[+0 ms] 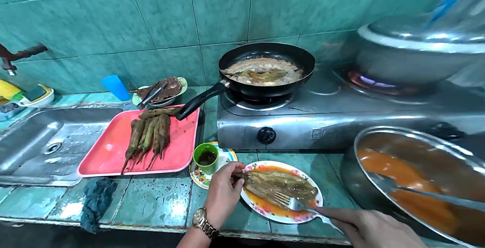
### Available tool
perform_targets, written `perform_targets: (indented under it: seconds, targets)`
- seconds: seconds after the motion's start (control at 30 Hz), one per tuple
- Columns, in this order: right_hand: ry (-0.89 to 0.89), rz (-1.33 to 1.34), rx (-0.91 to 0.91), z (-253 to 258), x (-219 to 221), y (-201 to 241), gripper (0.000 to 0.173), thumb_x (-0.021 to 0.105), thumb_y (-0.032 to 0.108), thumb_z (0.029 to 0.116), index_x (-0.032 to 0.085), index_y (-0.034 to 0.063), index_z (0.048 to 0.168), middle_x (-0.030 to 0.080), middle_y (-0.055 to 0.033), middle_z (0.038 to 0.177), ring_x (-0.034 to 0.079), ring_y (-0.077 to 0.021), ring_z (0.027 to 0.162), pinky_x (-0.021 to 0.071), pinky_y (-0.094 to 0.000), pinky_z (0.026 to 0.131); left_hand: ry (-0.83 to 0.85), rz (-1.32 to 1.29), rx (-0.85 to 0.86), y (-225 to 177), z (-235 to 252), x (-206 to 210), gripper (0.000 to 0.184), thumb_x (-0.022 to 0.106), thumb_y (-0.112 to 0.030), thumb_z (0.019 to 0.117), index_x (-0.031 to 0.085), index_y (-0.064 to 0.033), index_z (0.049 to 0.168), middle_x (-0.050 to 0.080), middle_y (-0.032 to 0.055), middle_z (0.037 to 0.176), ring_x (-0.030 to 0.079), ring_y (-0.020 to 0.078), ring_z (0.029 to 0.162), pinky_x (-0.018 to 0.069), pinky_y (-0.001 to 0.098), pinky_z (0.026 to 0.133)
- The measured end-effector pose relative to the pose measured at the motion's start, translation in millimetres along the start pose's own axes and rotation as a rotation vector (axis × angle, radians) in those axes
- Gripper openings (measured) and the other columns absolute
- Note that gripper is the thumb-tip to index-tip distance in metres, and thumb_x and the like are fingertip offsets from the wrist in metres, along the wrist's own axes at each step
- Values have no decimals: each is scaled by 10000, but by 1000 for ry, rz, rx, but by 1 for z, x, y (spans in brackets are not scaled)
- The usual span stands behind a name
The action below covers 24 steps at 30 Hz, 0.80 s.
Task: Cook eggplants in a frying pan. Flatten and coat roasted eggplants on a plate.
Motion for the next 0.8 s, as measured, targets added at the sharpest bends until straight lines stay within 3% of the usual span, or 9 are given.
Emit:
perform_targets:
  seconds: [0.13, 0.33, 0.5, 0.6, 0.8]
  targets:
    - [-90, 63, -60, 14, -16, 13, 351, 536, 170, 1040, 725, 255, 1322, 759, -175, 1131, 710, -439, 1024, 501, -701, 875, 27, 35, -9, 0, 1, 3, 334, 646, -63, 950, 659, -77, 1283, 706, 68, 1214, 694, 130, 1086, 587, 287, 906]
    - [-1, 21, 100, 53, 2, 13, 382, 505, 191, 1060, 687, 340, 1361, 728, -141, 1235, 659, -402, 1170, 479, -648, 979, 47, 52, -13, -1, 3, 5, 350, 637, -55, 950, 653, -95, 1297, 698, 58, 1230, 685, 126, 1101, 581, 287, 922]
    - [-52, -129, 80, 41, -10, 27, 391, 499, 177, 1047, 700, 321, 1350, 748, -165, 1166, 686, -423, 1102, 503, -642, 912, 44, 40, 4, -1, 2, 6, 351, 634, -48, 948, 655, -85, 1296, 703, 62, 1224, 687, 130, 1103, 580, 289, 926]
    - [-92, -70, 37, 37, -15, 38, 381, 506, 173, 1047, 713, 314, 1334, 755, -149, 1161, 693, -413, 1091, 501, -650, 912, 62, 51, -4, -1, 3, 6, 355, 633, -53, 949, 650, -94, 1302, 699, 61, 1230, 686, 129, 1102, 581, 289, 921]
    - [45, -71, 81, 55, 8, 46, 404, 461, 206, 1078, 643, 338, 1413, 717, -114, 1278, 656, -375, 1194, 483, -611, 990, 110, 96, -45, -1, 7, 7, 352, 622, -66, 964, 643, -112, 1312, 700, 47, 1235, 681, 133, 1109, 571, 302, 928]
Point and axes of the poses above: each hand's wrist, its own z-axis towards the middle knuckle, its own x-axis out of the palm, y = z × x, the point moved 9 cm from there along z, towards the middle knuckle
